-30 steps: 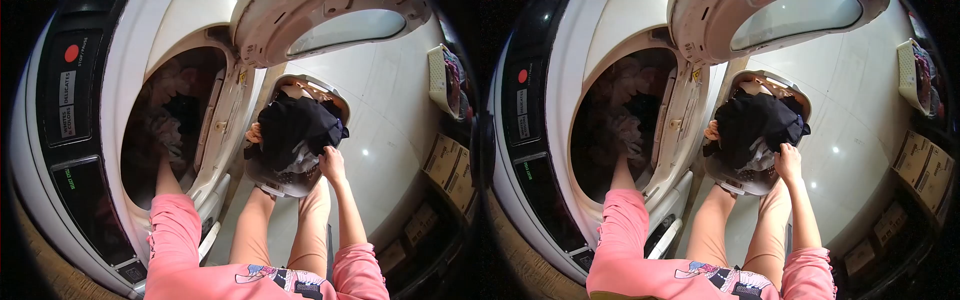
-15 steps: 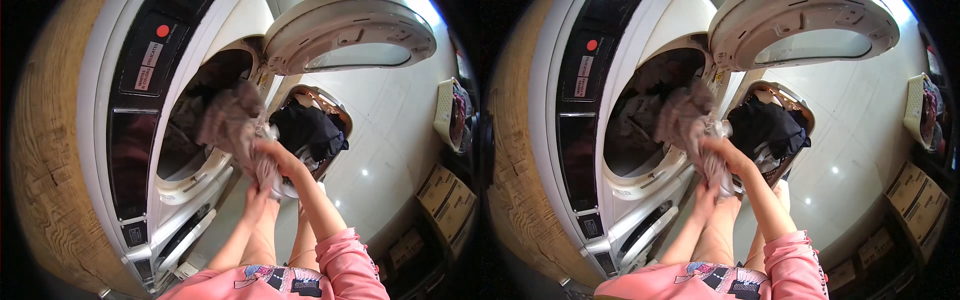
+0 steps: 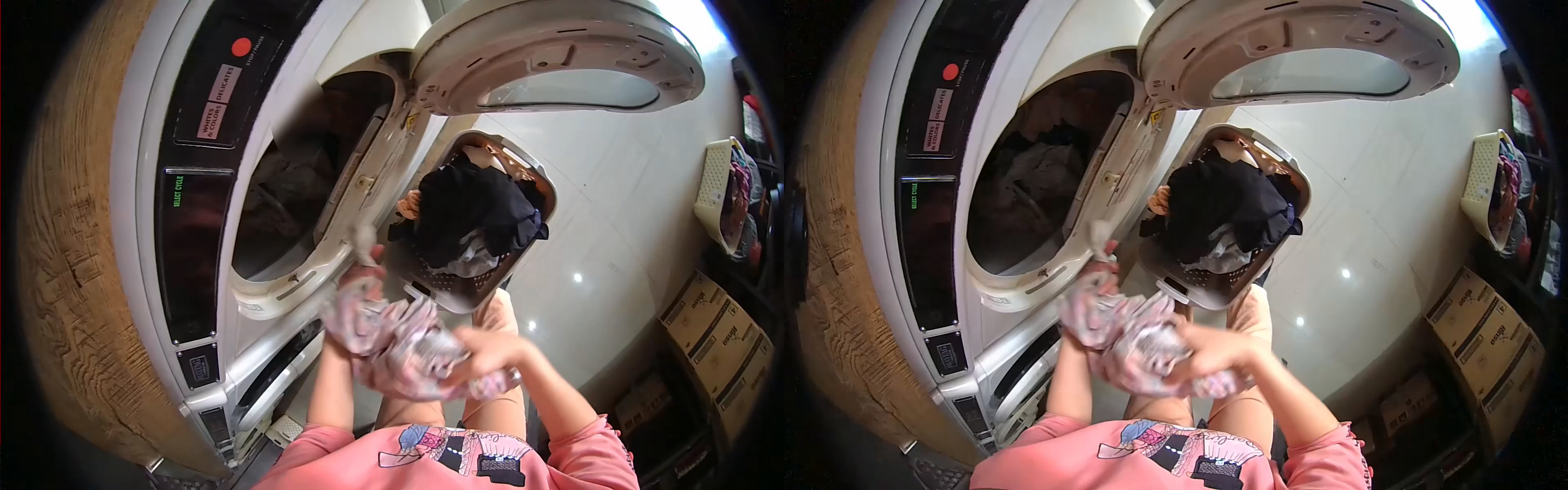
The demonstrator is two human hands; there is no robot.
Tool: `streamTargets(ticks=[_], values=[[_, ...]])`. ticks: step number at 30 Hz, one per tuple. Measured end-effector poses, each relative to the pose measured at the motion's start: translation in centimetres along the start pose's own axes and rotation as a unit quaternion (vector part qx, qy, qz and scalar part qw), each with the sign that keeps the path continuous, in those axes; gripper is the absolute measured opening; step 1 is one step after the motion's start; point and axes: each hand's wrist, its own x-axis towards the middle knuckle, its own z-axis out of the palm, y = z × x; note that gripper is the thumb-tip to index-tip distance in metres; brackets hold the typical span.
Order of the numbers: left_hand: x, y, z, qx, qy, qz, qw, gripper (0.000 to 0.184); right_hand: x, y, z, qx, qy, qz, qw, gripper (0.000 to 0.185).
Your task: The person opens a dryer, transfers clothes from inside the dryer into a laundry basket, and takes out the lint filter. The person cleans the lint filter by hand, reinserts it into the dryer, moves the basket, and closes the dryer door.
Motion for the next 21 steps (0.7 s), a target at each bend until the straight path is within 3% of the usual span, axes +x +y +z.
streamTargets(ticks=[2, 3, 4, 5, 6, 7, 9, 11, 13, 14, 16, 18, 19, 21], values=[[1.9, -1.9, 0.2, 0.176, 0.116, 0.047, 0.976, 0.042, -1.2, 1.5, -2.6, -0.033, 0.187, 0.039, 0.981, 0.035], [3.0, -3.0, 0.3, 0.267, 0.184, 0.071, 0.943, 0.047, -1.3, -0.1, -4.5, 0.037, 0.228, 0.059, 0.971, 0.036], [4.3, -4.2, -1.7, 0.419, 0.238, 0.167, 0.86, 0.046, -0.9, 0.3, -6.1, -0.026, 0.333, 0.106, 0.937, 0.033], [5.0, -4.7, -3.6, 0.554, 0.284, 0.254, 0.74, 0.045, 0.1, 4.8, -8.2, -0.104, 0.413, 0.093, 0.9, 0.028], [4.7, -3.0, -1.5, 0.625, 0.325, 0.244, 0.666, 0.048, 0.4, 3.0, -9.3, -0.445, 0.467, 0.174, 0.744, 0.035], [5.2, -1.1, -2.6, 0.628, 0.331, 0.247, 0.66, 0.048, 0.2, 6.3, -10.7, -0.553, 0.56, 0.073, 0.612, 0.045], [6.1, 3.6, -5.5, 0.592, 0.36, 0.322, 0.645, 0.05, 0.4, 8.0, -12.2, -0.424, 0.613, 0.066, 0.664, 0.045], [6.7, 9.8, -5.9, 0.619, 0.413, 0.354, 0.567, 0.053, 1.6, 8.9, -12.3, -0.188, 0.671, 0.006, 0.718, 0.039], [8.2, 14.4, -8.0, 0.682, 0.509, 0.332, 0.407, 0.067, 2.7, 9.5, -11.7, -0.198, 0.67, 0.004, 0.715, 0.036], [9.4, 16.8, -12.7, 0.719, 0.517, 0.307, 0.349, 0.076, 3.4, 10.1, -11.2, -0.251, 0.657, 0.01, 0.711, 0.035], [10.4, 20.5, -19.8, 0.755, 0.518, 0.281, 0.289, 0.086, 4.7, 11.3, -10.1, -0.322, 0.627, 0.021, 0.709, 0.034], [11.0, 22.7, -22.4, 0.791, 0.355, 0.278, 0.413, 0.098, 6.4, 13.0, -9.4, -0.319, 0.619, 0.016, 0.717, 0.035], [11.5, 22.8, -20.9, 0.796, 0.347, 0.274, 0.413, 0.098, 7.2, 13.5, -9.0, -0.302, 0.613, 0.022, 0.729, 0.034], [12.5, 23.1, -18.1, 0.935, 0.302, 0.114, 0.146, 0.093, 8.4, 14.5, -8.5, -0.28, 0.611, 0.032, 0.739, 0.034]])
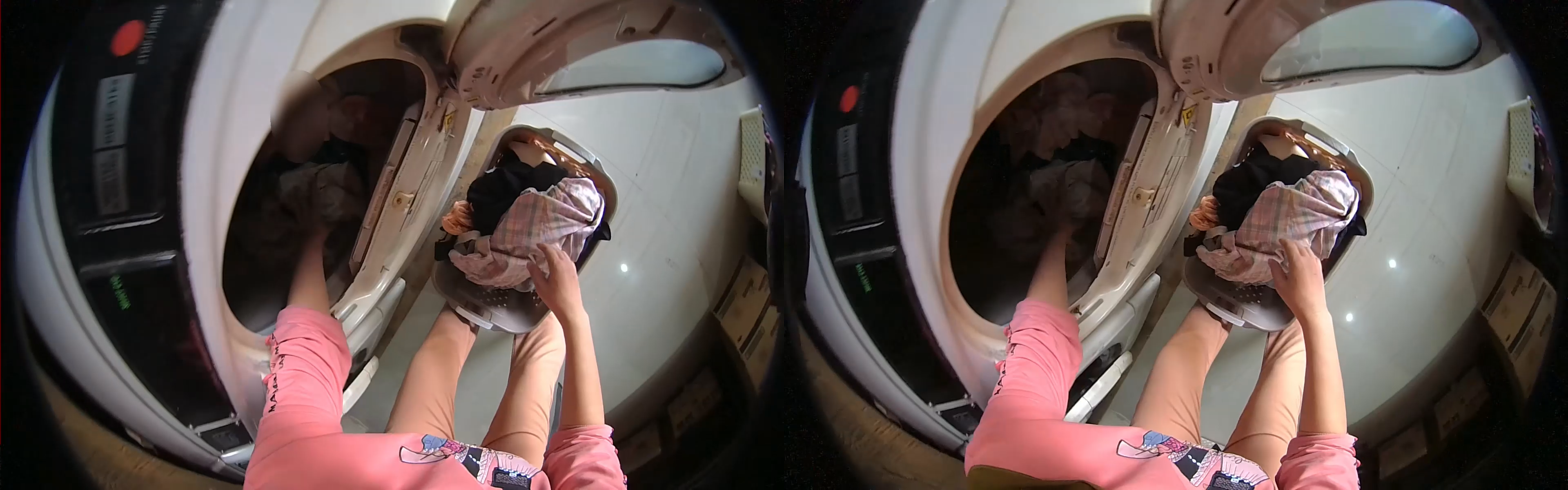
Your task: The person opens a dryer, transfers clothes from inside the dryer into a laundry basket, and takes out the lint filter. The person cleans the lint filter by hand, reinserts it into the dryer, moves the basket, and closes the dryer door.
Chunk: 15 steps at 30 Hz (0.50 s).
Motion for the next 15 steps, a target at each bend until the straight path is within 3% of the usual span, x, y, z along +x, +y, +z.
streamTargets(ticks=[4, 6, 7, 9, 10, 11, 12, 14, 15], values=[[2.5, -1.1, 4.4, 0.078, -0.024, 0.009, 0.997, 0.071, -0.7, 0.4, 2.2, 0.007, -0.007, 0.005, 1.0, 0.034], [3.0, -1.0, 4.3, -0.026, -0.154, -0.114, 0.981, 0.038, -0.6, 0.1, 2.4, 0.015, -0.004, 0.007, 1.0, 0.035], [2.7, -1.0, 5.1, -0.026, -0.156, -0.115, 0.981, 0.038, -0.4, -0.3, 2.4, 0.043, -0.013, 0.033, 0.998, 0.034], [2.1, -0.6, 6.1, -0.221, 0.062, -0.134, 0.964, 0.037, 0.2, -0.7, 2.7, 0.096, -0.038, 0.066, 0.992, 0.032], [1.6, 0.3, 4.4, -0.221, 0.067, -0.135, 0.964, 0.037, 0.6, -1.3, 2.9, 0.098, -0.036, 0.062, 0.993, 0.032], [0.4, 2.1, 1.2, -0.4, 0.144, -0.195, 0.884, 0.039, 0.9, -2.3, 3.1, 0.163, -0.05, 0.089, 0.981, 0.033], [-1.3, 4.4, -2.3, -0.561, 0.214, -0.246, 0.761, 0.042, 1.1, -2.8, 3.3, 0.227, -0.065, 0.116, 0.965, 0.034], [-5.8, 9.7, -9.5, -0.622, 0.286, -0.319, 0.656, 0.044, 1.8, -3.7, 4.2, 0.29, -0.094, 0.11, 0.946, 0.039], [-8.1, 11.7, -10.6, -0.641, 0.252, -0.348, 0.635, 0.043, 2.3, -6.4, 3.5, 0.357, -0.139, 0.134, 0.914, 0.036]])
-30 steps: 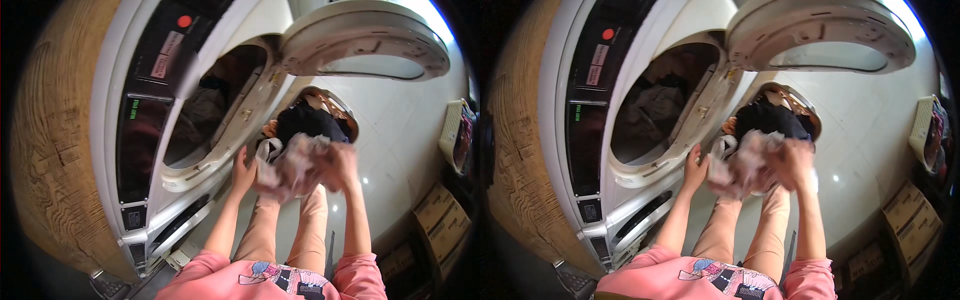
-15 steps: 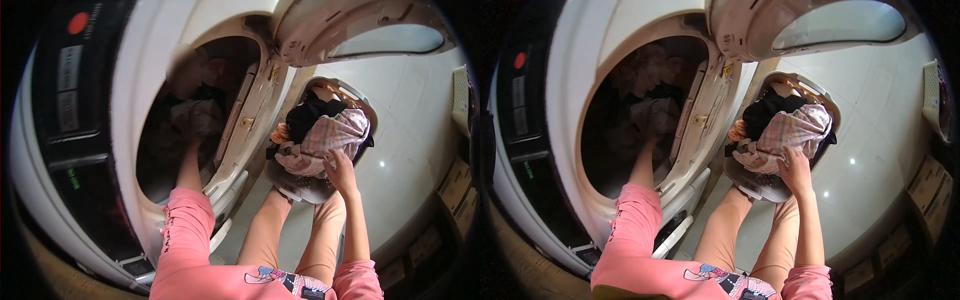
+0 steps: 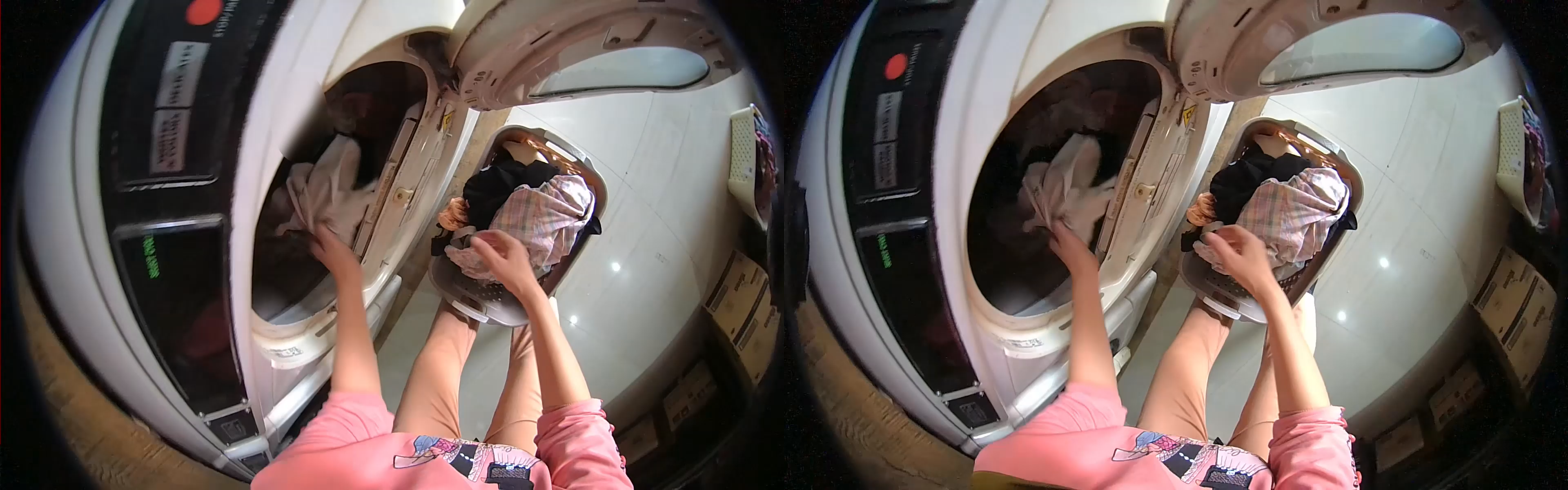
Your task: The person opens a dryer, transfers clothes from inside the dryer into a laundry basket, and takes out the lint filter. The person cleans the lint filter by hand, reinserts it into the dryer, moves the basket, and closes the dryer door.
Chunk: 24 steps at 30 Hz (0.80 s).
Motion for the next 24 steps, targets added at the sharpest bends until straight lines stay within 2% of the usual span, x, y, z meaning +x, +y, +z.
streamTargets(ticks=[1, 2, 3, 4, 5, 6, 7, 8, 9, 10, 11, 13, 15, 16, 17, 18, 19, 20, 21, 22, 23, 24], values=[[-3.4, 0.6, -0.7, -0.007, -0.003, -0.052, 0.999, 0.042, -0.2, -1.8, 1.2, 0.069, -0.048, 0.033, 0.996, 0.034], [-8.5, 3.7, -0.9, 0.035, -0.072, -0.049, 0.996, 0.041, -0.1, -2.0, 2.3, 0.066, -0.053, 0.031, 0.996, 0.034], [-12.3, 3.0, -2.6, 0.202, -0.215, 0.056, 0.954, 0.039, 0.2, -1.6, 3.5, 0.26, -0.101, 0.132, 0.951, 0.036], [-16.1, 4.3, -2.9, 0.041, -0.266, -0.075, 0.96, 0.036, -0.4, -2.4, 3.6, 0.432, -0.174, 0.156, 0.871, 0.036], [-19.6, 1.2, -4.4, -0.003, -0.289, -0.045, 0.956, 0.037, -1.1, -3.2, 3.7, 0.571, -0.24, 0.206, 0.758, 0.035], [-21.9, 2.7, -5.4, -0.011, -0.356, -0.123, 0.926, 0.037, -1.7, -4.6, 3.5, 0.483, -0.248, 0.187, 0.819, 0.036], [-23.0, 3.7, -5.9, -0.074, -0.379, -0.188, 0.903, 0.039, -2.2, -6.1, 2.5, 0.329, -0.249, 0.159, 0.897, 0.039], [-24.1, 4.7, -6.5, -0.131, -0.393, -0.256, 0.873, 0.042, -3.2, -7.6, 1.6, 0.171, -0.254, 0.134, 0.942, 0.042], [-24.4, 4.8, -6.8, -0.241, -0.361, -0.309, 0.846, 0.044, -4.4, -8.8, 0.6, 0.067, -0.285, 0.126, 0.948, 0.047], [-24.2, 4.6, -7.2, -0.241, -0.36, -0.312, 0.846, 0.044, -5.3, -7.9, 0.1, 0.101, -0.345, 0.05, 0.932, 0.056], [-23.3, 3.7, -7.8, -0.195, -0.406, -0.298, 0.842, 0.04, -6.6, -6.6, -0.6, 0.135, -0.401, -0.028, 0.906, 0.066], [-20.2, 0.6, -9.5, -0.098, -0.491, -0.266, 0.824, 0.033, -8.3, -6.7, -2.9, 0.079, -0.515, -0.033, 0.853, 0.082], [-16.4, -3.0, -10.6, -0.001, -0.573, -0.227, 0.787, 0.027, -9.5, -4.8, -4.5, 0.075, -0.552, -0.091, 0.826, 0.087], [-14.7, -4.5, -11.0, 0.047, -0.611, -0.208, 0.762, 0.023, -9.9, -5.3, -5.3, 0.085, -0.521, -0.074, 0.846, 0.081], [-12.0, -5.3, -9.8, 0.198, -0.545, -0.177, 0.795, 0.016, -9.6, -3.2, -6.5, 0.061, -0.469, -0.112, 0.874, 0.071], [-10.2, -2.0, -8.3, 0.144, -0.459, -0.188, 0.856, 0.012, -9.7, -4.2, -7.6, 0.069, -0.422, -0.079, 0.9, 0.066], [-6.3, -2.6, -7.3, 0.147, -0.401, -0.166, 0.889, 0.014, -8.9, -4.1, -8.7, 0.075, -0.371, -0.017, 0.925, 0.062], [-4.5, 0.6, -5.4, 0.145, -0.348, -0.109, 0.92, 0.015, -8.1, -4.0, -9.7, 0.089, -0.315, 0.044, 0.944, 0.059], [-1.6, 0.5, -4.0, 0.089, -0.317, -0.086, 0.94, 0.018, -6.8, -2.8, -10.6, 0.099, -0.253, 0.134, 0.953, 0.056], [0.7, 0.3, -2.2, 0.019, -0.262, -0.111, 0.958, 0.033, -5.7, -3.0, -10.7, 0.089, -0.159, 0.088, 0.979, 0.055], [3.3, -0.2, -0.6, 0.08, -0.242, -0.066, 0.965, 0.041, -4.6, -3.1, -10.9, 0.078, -0.062, 0.042, 0.994, 0.055], [5.7, -1.3, 1.0, 0.141, -0.221, -0.019, 0.965, 0.049, -3.4, -1.5, -11.6, -0.023, 0.031, -0.009, 0.999, 0.059]])
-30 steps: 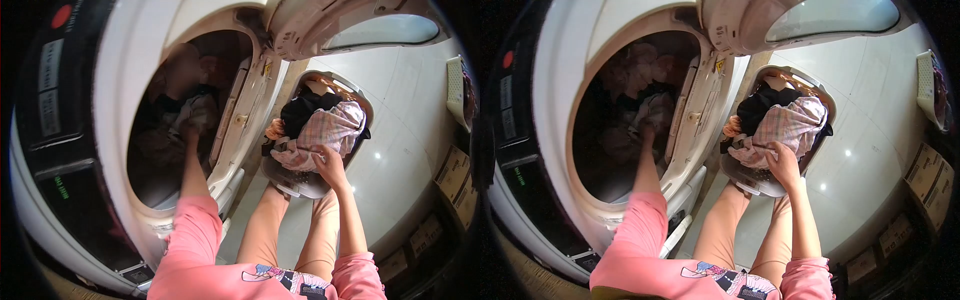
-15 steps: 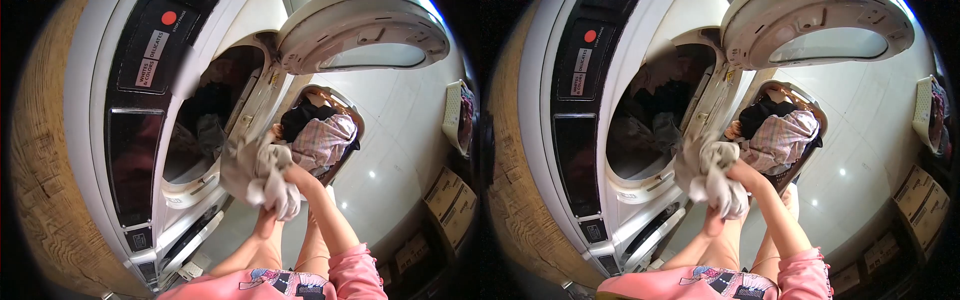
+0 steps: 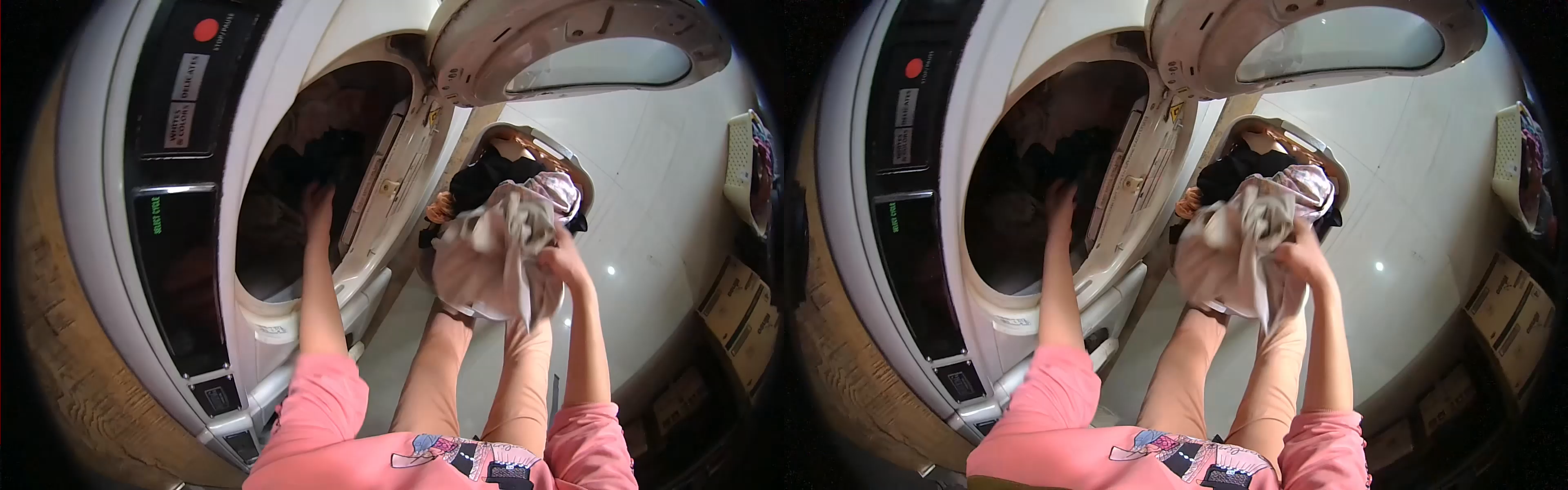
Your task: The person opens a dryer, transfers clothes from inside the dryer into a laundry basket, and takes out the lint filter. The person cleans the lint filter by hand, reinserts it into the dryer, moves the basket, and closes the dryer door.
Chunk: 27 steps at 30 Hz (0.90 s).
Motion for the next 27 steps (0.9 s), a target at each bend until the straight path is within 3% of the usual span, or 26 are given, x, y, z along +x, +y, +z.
streamTargets(ticks=[1, 3, 4, 5, 7, 9, 10, 11, 14, 16, 18, 21, 23, 25, 27], values=[[3.0, -1.9, 1.4, 0.004, -0.004, 0.001, 1.0, 0.049, 0.9, 2.1, -0.9, -0.1, 0.093, -0.048, 0.989, 0.063], [7.8, -7.2, 3.4, 0.181, 0.112, 0.1, 0.972, 0.048, 1.7, 3.5, -2.1, 0.065, 0.163, 0.004, 0.984, 0.066], [9.7, -9.4, 3.8, 0.241, 0.153, 0.13, 0.95, 0.048, 1.8, 4.2, -2.4, 0.058, 0.192, -0.019, 0.98, 0.066], [10.8, -11.2, 3.4, 0.257, 0.014, 0.195, 0.946, 0.049, 1.7, 4.8, -2.3, 0.05, 0.218, -0.041, 0.974, 0.066], [10.6, -10.7, 2.7, 0.272, -0.121, 0.25, 0.921, 0.052, 1.1, 4.7, -1.2, -0.01, 0.25, -0.037, 0.968, 0.061], [9.4, -9.0, 2.9, 0.439, 0.009, 0.077, 0.895, 0.041, 1.0, 6.4, -0.1, 0.04, 0.233, -0.031, 0.971, 0.058], [9.8, -10.4, 1.3, 0.538, 0.133, 0.262, 0.79, 0.036, 0.8, 7.0, 0.4, 0.019, 0.219, -0.041, 0.975, 0.056], [10.4, -11.4, -0.6, 0.585, 0.206, 0.191, 0.761, 0.037, 0.7, 7.5, 1.1, 0.028, 0.209, -0.049, 0.976, 0.055], [9.5, -8.1, -6.9, 0.505, 0.319, -0.019, 0.802, 0.037, 0.5, 7.1, 3.4, -0.032, 0.211, -0.069, 0.974, 0.053], [11.3, -9.3, -10.0, 0.481, 0.283, -0.094, 0.824, 0.036, 1.1, 7.1, 4.5, -0.064, 0.197, -0.066, 0.976, 0.052], [12.3, -10.7, -10.6, 0.453, 0.253, -0.111, 0.848, 0.034, 1.4, 6.6, 5.1, -0.087, 0.185, -0.062, 0.977, 0.052], [12.0, -11.9, -9.2, 0.302, 0.336, -0.069, 0.889, 0.032, 1.6, 6.2, 5.2, -0.041, 0.145, -0.05, 0.987, 0.052], [10.5, -11.2, -6.9, 0.055, 0.425, 0.047, 0.902, 0.03, 1.9, 5.8, 5.5, 0.015, 0.12, -0.048, 0.992, 0.049], [6.6, -8.7, -2.9, -0.151, 0.394, 0.156, 0.893, 0.029, 2.0, 4.8, 6.1, 0.037, 0.093, -0.021, 0.995, 0.047], [-2.6, -0.3, 2.5, -0.246, 0.289, 0.15, 0.913, 0.032, 1.9, 3.4, 7.2, 0.057, 0.062, 0.008, 0.996, 0.047]])
